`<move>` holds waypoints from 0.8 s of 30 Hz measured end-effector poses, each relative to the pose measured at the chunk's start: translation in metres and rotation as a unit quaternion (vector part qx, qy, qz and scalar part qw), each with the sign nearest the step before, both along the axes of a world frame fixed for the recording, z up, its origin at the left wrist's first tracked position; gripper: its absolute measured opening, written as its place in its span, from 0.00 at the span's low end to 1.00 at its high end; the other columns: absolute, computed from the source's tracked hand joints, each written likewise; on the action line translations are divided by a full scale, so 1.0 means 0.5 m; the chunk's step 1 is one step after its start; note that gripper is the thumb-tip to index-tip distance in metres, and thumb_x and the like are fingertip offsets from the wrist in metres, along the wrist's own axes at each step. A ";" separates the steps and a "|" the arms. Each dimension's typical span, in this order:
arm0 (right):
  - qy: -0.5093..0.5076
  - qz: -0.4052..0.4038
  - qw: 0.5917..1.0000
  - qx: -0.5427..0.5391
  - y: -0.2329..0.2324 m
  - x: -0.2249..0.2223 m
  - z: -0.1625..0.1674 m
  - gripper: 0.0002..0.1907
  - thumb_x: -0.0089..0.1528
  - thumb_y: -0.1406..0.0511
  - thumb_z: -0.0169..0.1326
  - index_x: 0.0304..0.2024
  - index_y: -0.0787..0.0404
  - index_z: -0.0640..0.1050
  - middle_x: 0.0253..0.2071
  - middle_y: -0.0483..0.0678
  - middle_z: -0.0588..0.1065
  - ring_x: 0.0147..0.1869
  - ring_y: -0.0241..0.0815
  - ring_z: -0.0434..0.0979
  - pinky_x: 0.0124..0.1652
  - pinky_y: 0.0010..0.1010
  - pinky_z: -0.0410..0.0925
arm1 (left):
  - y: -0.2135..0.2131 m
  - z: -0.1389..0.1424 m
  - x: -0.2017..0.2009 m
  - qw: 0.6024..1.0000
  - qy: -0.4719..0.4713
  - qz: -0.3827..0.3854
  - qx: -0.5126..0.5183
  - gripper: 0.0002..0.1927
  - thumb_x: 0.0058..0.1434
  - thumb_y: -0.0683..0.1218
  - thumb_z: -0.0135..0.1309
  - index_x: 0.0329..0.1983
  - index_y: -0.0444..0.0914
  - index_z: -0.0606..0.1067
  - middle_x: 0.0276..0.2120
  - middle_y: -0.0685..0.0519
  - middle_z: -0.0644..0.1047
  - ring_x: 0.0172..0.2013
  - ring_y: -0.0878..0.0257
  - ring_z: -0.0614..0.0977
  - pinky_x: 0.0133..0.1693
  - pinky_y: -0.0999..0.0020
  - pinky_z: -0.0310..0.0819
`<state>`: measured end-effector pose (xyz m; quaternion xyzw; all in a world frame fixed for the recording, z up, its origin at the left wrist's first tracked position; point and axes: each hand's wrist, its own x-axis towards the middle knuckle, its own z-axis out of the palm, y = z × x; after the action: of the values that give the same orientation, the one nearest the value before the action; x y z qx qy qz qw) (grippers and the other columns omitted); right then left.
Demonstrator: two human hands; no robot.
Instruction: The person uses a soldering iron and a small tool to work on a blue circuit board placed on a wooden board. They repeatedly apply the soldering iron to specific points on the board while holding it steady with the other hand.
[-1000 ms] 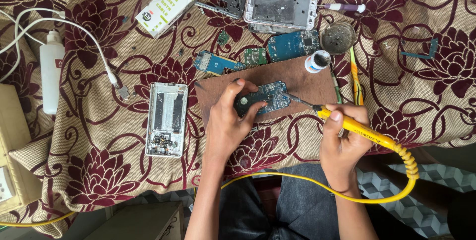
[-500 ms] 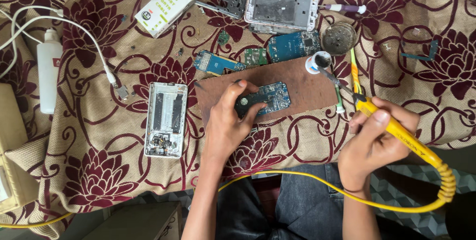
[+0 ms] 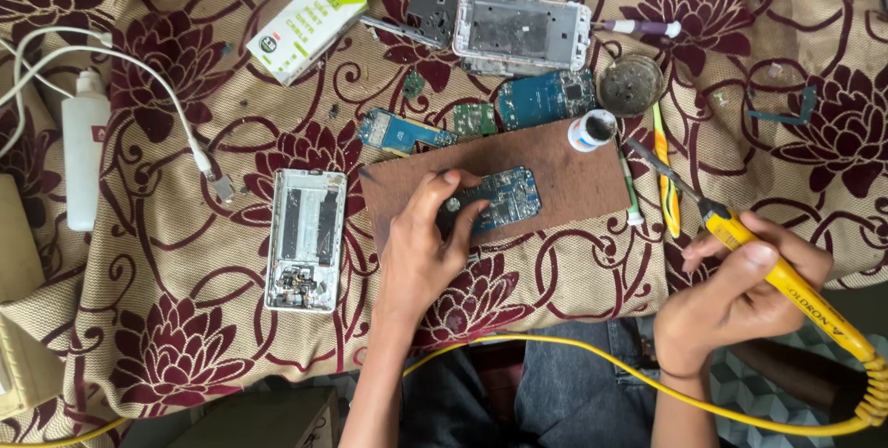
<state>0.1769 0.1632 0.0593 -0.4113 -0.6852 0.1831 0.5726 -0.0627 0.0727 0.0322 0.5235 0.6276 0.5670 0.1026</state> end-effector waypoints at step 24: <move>0.020 0.062 0.994 -0.083 0.096 -0.011 0.008 0.08 0.84 0.69 0.43 0.58 0.71 0.68 0.36 0.50 0.72 0.32 0.33 0.68 0.34 0.20 0.63 | 0.000 0.034 -0.007 0.993 -0.095 -0.054 0.044 0.33 0.70 0.26 0.46 0.71 0.47 0.58 0.55 0.46 0.80 0.54 0.52 0.86 0.51 0.64 0.85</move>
<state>0.1716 0.2113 0.0632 -0.4101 -0.6801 0.2824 0.5380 -0.0663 0.0724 0.0491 0.5046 0.5603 0.6348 0.1685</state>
